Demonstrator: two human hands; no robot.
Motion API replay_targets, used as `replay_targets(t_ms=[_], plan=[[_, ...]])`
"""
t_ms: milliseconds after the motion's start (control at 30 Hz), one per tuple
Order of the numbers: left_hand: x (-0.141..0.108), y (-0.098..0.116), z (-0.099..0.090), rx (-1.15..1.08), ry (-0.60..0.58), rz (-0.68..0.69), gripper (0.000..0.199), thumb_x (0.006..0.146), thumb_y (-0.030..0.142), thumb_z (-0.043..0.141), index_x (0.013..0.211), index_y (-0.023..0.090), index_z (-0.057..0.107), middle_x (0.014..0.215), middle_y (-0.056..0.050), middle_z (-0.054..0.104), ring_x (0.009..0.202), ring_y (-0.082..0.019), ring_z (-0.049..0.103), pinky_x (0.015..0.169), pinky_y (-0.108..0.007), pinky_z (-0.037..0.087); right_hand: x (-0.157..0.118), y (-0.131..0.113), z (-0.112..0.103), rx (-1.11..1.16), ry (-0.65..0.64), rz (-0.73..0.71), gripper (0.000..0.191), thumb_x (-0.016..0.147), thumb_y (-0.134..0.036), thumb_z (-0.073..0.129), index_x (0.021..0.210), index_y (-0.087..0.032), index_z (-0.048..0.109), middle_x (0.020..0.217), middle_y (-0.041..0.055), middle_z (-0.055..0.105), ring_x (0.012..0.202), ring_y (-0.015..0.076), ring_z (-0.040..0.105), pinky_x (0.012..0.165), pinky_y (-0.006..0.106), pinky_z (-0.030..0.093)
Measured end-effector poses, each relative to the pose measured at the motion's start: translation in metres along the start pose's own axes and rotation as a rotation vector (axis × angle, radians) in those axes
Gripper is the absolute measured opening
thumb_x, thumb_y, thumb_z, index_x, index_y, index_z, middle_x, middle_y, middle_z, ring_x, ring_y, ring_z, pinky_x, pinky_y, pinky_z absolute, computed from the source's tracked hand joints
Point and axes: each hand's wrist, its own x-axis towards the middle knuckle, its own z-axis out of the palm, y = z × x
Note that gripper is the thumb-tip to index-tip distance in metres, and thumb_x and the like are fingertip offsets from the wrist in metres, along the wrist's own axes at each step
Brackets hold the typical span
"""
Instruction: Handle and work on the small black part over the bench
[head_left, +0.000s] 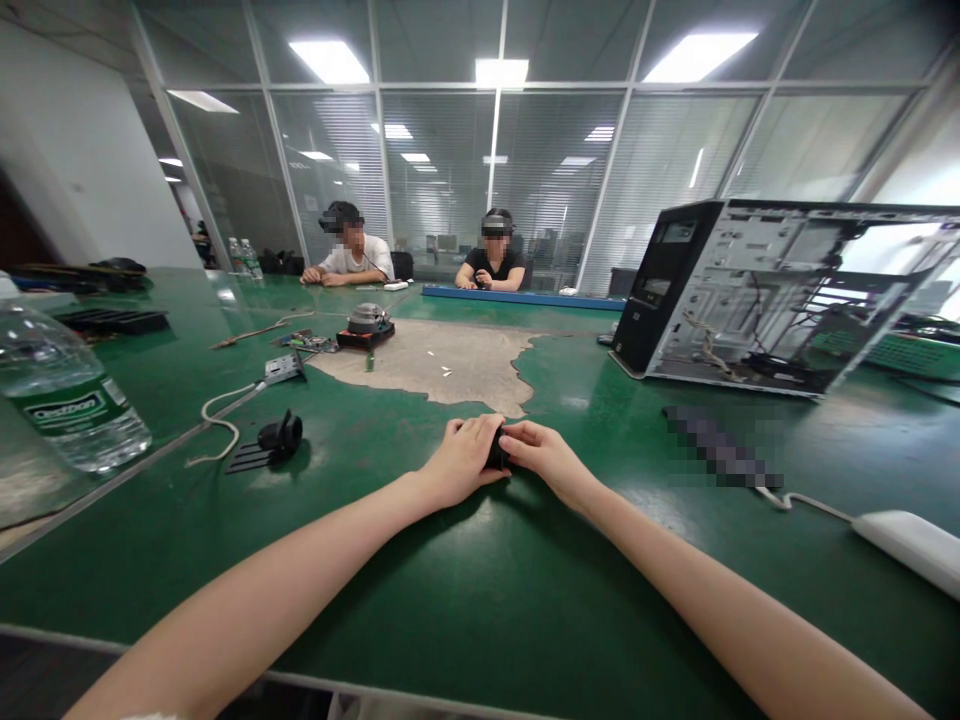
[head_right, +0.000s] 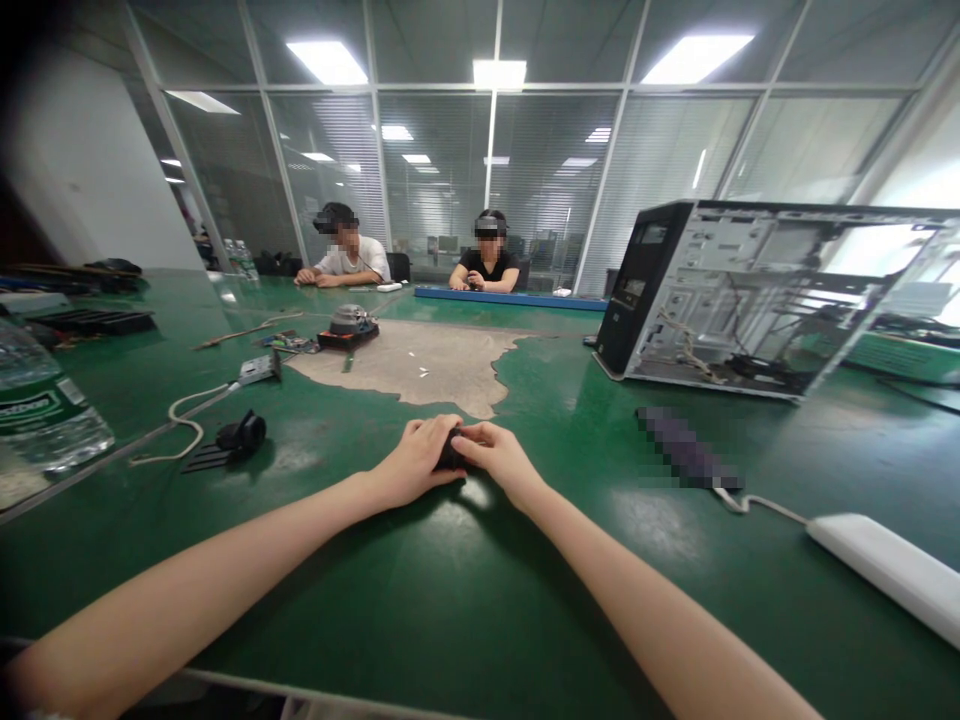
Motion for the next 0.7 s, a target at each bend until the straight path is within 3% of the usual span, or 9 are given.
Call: replay_targets(t_ms=[133,300,500,700], plan=[[0.001,-0.003,0.001,-0.005,-0.013,0.017,0.057,0.07,0.037,0.06,0.114,0.021,0.028,0.115,-0.009,0.046,0.104,-0.023,0.044,0.085,-0.038,0.029,-0.001,0.001,0.0,-0.068,-0.001,-0.052,0.026,0.067,-0.035,0.061,0.085,-0.017,0.054,0.083,0.0023,0.061,0.076,0.0135,0.058,0.071,0.029,0.047],[0.001,-0.004,0.0,-0.001,-0.016,0.023,0.053,0.072,0.033,0.059,0.114,0.021,0.029,0.114,-0.008,0.046,0.104,-0.022,0.045,0.085,-0.038,0.029,-0.011,0.0,0.005,-0.186,0.039,-0.194,0.023,0.068,-0.03,0.06,0.086,-0.021,0.048,0.09,0.0008,0.055,0.089,0.0157,0.055,0.072,0.028,0.048],[0.001,-0.003,0.0,0.0,-0.009,0.019,0.056,0.07,0.033,0.061,0.114,0.021,0.028,0.115,-0.008,0.046,0.104,-0.023,0.044,0.085,-0.038,0.029,-0.009,0.002,0.007,-0.196,0.066,-0.175,0.017,0.075,-0.034,0.051,0.083,-0.021,0.046,0.083,-0.0001,0.054,0.075,0.0131,0.056,0.065,0.027,0.048],[0.001,-0.002,-0.001,-0.014,-0.017,0.021,0.055,0.07,0.032,0.061,0.113,0.021,0.029,0.114,-0.008,0.046,0.105,-0.023,0.044,0.086,-0.039,0.03,-0.006,0.003,0.005,-0.239,0.063,-0.151,0.021,0.076,-0.032,0.051,0.093,-0.02,0.048,0.094,0.004,0.054,0.082,0.0144,0.055,0.072,0.031,0.046]])
